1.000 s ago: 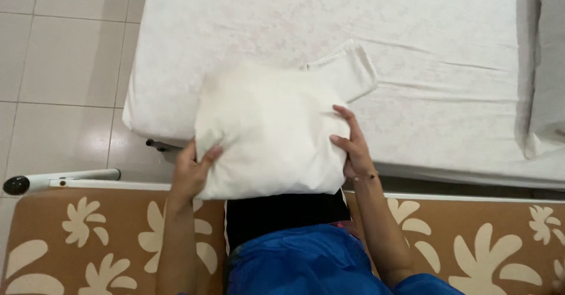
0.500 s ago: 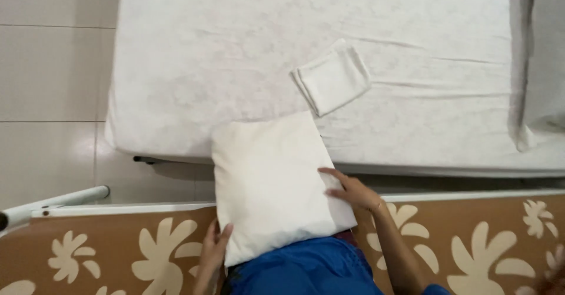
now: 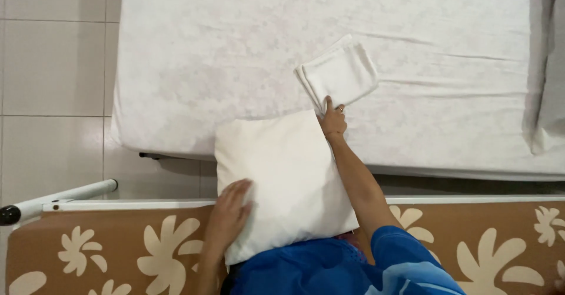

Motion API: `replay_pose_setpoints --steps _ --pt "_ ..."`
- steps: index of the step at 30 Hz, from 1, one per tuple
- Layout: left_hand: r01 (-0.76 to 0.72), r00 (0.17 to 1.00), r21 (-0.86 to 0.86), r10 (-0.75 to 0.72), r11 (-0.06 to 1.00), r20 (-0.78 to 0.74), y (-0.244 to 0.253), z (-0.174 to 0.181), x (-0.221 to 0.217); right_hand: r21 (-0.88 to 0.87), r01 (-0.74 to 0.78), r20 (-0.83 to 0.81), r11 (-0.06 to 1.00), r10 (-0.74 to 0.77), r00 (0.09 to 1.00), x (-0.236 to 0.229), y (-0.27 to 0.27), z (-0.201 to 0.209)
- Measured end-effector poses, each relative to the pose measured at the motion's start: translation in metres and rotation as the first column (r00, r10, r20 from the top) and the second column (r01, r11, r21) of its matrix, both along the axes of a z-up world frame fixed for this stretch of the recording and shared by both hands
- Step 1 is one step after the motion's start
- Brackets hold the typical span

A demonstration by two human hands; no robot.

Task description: Folding a white pillowcase and placing it onto a blue pillow.

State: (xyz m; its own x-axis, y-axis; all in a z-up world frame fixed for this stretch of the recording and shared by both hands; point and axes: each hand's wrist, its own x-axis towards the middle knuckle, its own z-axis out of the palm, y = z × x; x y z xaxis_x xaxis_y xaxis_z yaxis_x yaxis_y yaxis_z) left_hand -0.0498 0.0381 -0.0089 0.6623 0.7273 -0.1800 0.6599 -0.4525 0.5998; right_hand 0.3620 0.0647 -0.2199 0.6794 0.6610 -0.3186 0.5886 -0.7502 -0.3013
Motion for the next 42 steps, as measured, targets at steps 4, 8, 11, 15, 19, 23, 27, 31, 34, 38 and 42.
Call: replay_pose_setpoints --steps 4,8,11,15,19,23,27,31,34,38,42 --pt "0.145 0.989 0.088 -0.148 0.986 0.029 -0.003 -0.017 0.05 -0.124 -0.009 0.044 0.992 0.015 0.999 0.017 0.003 -0.039" --pt "0.121 0.99 0.059 -0.125 0.991 0.063 -0.005 -0.028 0.058 -0.138 -0.123 0.085 0.983 0.136 0.987 0.036 -0.001 -0.038" --pt "0.111 0.991 0.046 -0.114 0.993 0.071 -0.002 -0.03 0.057 -0.02 -0.134 0.041 0.991 0.135 0.99 0.067 -0.006 -0.046" --pt "0.099 0.991 0.033 -0.101 0.995 0.089 0.001 -0.029 0.059 0.395 -0.024 -0.117 0.918 0.076 0.99 0.094 0.018 0.0" --pt "0.032 0.993 -0.127 -0.016 0.991 0.118 0.003 -0.046 0.056 0.687 0.117 -0.34 0.717 0.176 0.924 0.057 0.025 0.143" --pt "-0.094 0.878 -0.574 0.34 0.813 0.338 0.018 -0.054 0.045 0.817 -0.026 -0.357 0.576 0.541 0.762 0.009 -0.011 0.241" --pt "-0.086 0.621 -0.898 0.728 0.432 0.29 0.021 -0.027 0.033 0.453 -0.223 -0.447 0.863 0.436 0.781 -0.049 -0.086 0.267" --pt "-0.086 0.45 -0.963 0.872 0.254 0.19 0.018 -0.071 -0.01 0.546 -0.416 -0.577 0.727 0.686 0.442 -0.108 -0.154 0.223" --pt "-0.176 0.482 -0.948 0.863 0.267 0.154 0.009 -0.062 -0.029 0.365 -0.422 -0.688 0.83 0.546 0.479 -0.137 -0.178 0.217" --pt "-0.272 0.521 -0.906 0.841 0.326 0.146 -0.006 0.001 -0.025 0.448 -0.412 -0.361 0.794 0.582 0.729 -0.155 -0.194 0.222" --pt "-0.402 0.706 -0.758 0.701 0.514 0.101 -0.032 -0.038 -0.035 0.462 -0.545 -0.04 0.699 0.63 0.775 -0.177 -0.165 0.259"
